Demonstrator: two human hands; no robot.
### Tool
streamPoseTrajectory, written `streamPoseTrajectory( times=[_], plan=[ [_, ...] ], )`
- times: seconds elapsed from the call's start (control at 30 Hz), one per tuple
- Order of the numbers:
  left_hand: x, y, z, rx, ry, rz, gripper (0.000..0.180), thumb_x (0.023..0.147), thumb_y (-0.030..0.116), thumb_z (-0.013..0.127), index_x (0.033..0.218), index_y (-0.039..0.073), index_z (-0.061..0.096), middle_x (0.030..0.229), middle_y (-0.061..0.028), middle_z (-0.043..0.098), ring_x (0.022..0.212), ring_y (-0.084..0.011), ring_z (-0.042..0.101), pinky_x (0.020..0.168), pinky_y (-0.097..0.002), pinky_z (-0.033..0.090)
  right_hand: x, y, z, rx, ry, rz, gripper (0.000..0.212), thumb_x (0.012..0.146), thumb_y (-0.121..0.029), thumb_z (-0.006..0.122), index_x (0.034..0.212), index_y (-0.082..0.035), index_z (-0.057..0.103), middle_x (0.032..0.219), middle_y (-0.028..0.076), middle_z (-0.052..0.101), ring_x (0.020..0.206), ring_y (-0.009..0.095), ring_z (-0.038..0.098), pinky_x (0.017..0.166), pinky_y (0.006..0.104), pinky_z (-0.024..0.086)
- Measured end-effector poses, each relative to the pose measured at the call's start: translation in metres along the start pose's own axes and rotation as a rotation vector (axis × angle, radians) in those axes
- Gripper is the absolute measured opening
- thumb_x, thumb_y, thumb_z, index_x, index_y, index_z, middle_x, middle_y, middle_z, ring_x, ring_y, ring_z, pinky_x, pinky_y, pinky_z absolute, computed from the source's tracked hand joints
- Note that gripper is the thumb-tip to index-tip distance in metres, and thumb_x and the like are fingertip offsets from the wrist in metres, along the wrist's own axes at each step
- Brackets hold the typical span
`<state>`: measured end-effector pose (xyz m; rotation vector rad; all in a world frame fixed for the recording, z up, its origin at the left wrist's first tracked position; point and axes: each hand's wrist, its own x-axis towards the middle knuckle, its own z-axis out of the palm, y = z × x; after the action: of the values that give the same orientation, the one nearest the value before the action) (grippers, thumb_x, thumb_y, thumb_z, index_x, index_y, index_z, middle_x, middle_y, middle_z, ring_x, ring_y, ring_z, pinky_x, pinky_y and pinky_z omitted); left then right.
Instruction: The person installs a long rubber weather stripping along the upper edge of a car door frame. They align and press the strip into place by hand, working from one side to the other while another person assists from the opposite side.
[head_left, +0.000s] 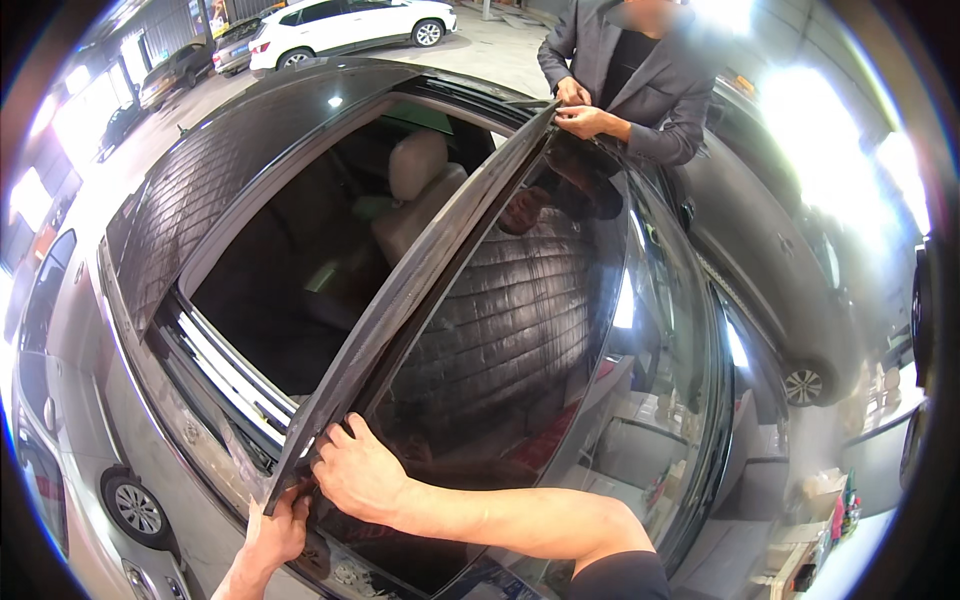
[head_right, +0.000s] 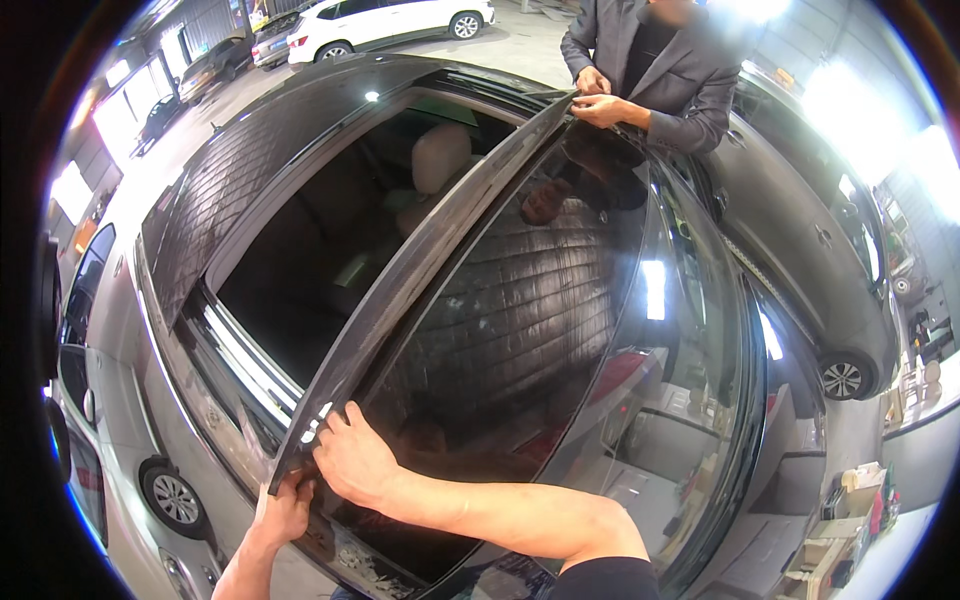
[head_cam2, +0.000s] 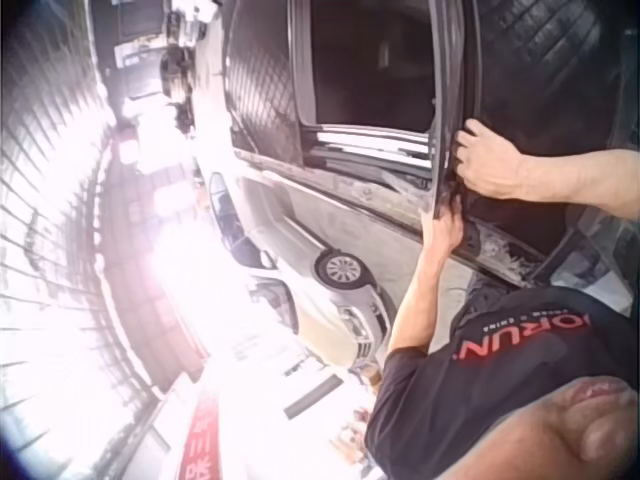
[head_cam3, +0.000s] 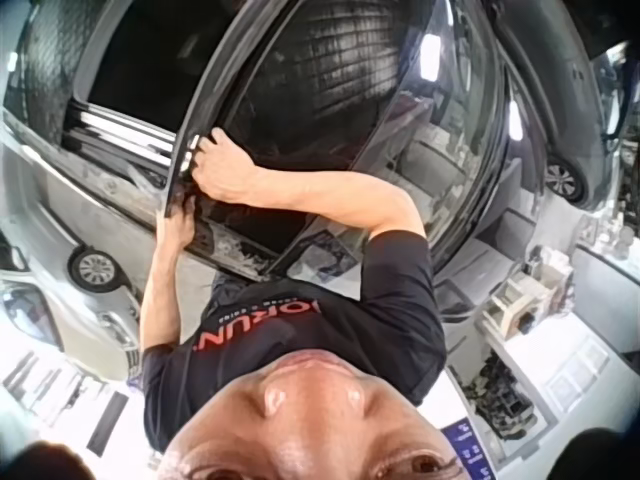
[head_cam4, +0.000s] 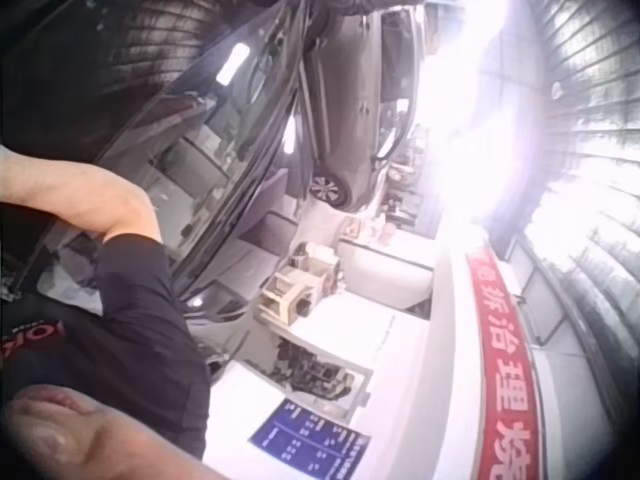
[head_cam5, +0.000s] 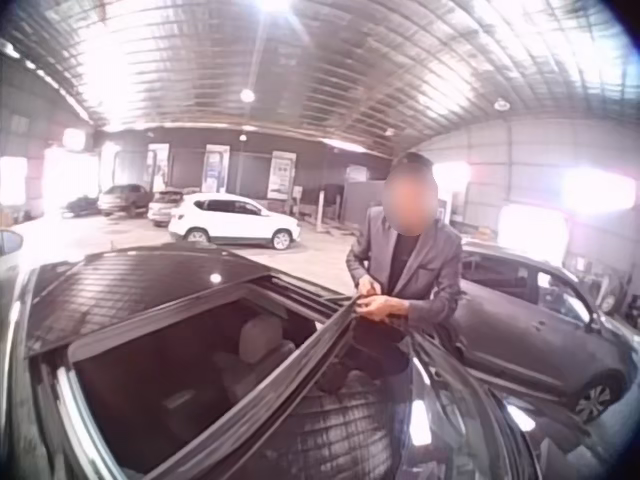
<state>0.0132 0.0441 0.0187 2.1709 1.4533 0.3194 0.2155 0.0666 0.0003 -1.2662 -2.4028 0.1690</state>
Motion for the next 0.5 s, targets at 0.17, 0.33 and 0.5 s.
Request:
streamPoseTrajectory(
  times=[0.17,0.33,0.5],
  plan=[
    [-0.007,-0.013,0.011,0.000,0.023,-0.040,0.025,0.088,0.008,0.060,0.110,-0.001,0.068,0.106,-0.0219,0.068,0.099,-0.0426,0.063,0.088,-0.0488,0.049,-0.005,0.009,0.001,0.038,0.048,-0.054,0.024,0.083,-0.028,0.063,0.088,-0.007,0.072,0.097,0.010,0.067,0.103,0.026,0.057,0.097,0.0485,0.040],
    [-0.005,-0.015,0.005,0.022,-0.002,-0.002,0.024,0.089,0.009,0.060,0.110,0.000,0.067,0.105,-0.0220,0.068,0.100,-0.0417,0.064,0.088,-0.0475,0.050,0.003,0.018,-0.005,0.038,-0.066,-0.136,0.021,0.081,-0.031,0.063,0.074,-0.013,0.070,0.083,0.004,0.064,0.092,0.023,0.058,0.082,0.0425,0.041],
    [0.003,-0.022,0.000,0.035,-0.050,0.098,0.023,0.092,0.010,0.056,0.113,0.003,0.065,0.103,-0.0227,0.066,0.097,-0.0417,0.063,0.084,-0.0465,0.051,0.001,0.040,-0.021,0.073,0.023,-0.109,0.016,0.081,-0.021,0.060,0.085,-0.009,0.069,0.097,0.009,0.063,0.103,0.026,0.056,0.092,0.0454,0.040]
  ],
)
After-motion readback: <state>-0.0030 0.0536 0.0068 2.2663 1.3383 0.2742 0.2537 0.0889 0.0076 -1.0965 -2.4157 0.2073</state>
